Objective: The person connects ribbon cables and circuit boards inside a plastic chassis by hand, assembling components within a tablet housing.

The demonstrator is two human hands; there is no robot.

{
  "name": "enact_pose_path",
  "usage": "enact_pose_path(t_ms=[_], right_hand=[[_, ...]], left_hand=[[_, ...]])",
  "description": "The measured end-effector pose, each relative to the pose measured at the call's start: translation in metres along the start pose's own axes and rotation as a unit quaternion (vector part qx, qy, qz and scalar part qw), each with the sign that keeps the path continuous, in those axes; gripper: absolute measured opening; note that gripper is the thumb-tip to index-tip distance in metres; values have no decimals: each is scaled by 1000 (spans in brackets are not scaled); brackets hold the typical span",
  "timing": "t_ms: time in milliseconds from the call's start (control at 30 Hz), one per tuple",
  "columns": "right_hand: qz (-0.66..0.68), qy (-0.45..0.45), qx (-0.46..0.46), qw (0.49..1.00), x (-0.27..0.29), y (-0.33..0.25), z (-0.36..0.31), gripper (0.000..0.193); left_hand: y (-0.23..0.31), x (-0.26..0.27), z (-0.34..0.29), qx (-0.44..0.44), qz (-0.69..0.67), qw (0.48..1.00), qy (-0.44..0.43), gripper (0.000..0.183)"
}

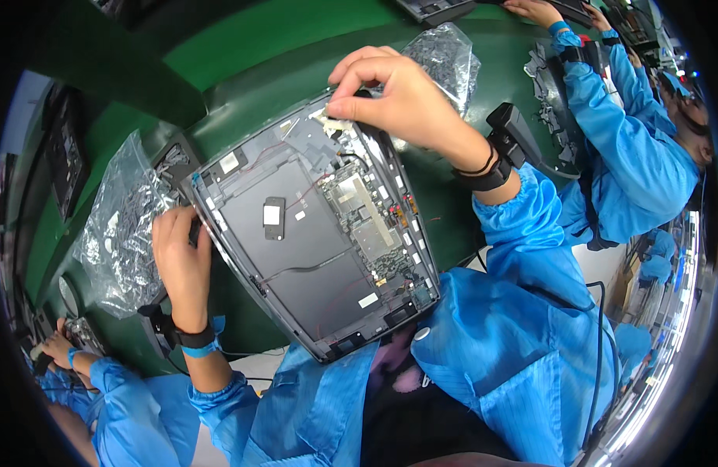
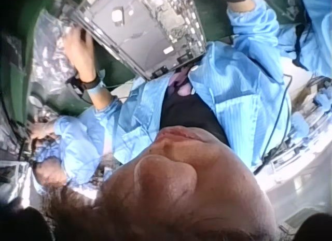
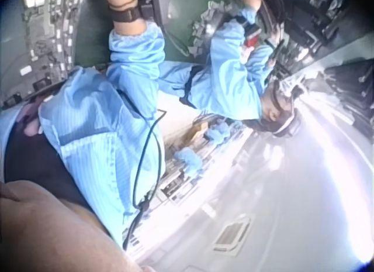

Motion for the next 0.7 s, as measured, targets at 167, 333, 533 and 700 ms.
enact_pose_path(t_ms=[167,333,533,700], right_hand=[[-3,-43,-28,999,-22,-10,6,13],[42,-32,-142,988,-15,-3,-4,23],[-39,16,-47,998,-21,-18,0,17],[149,-12,-104,983,-26,6,-1,25]], left_hand=[[-8,18,-18,50,16,998,-28,18],[-6,3,-9,48,-24,998,-20,25],[-7,21,-15,77,-13,996,-36,32],[-19,21,-19,97,-46,993,-39,24]])
Point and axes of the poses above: each hand's wrist, its own z-axis towards the middle knuckle, its own x-axis out of the back of the hand, y = z × x, the point moved 7 cm from there along z, towards the middle knuckle, and after that the axes turned 1 degree about -y, right-handed, at the moved point
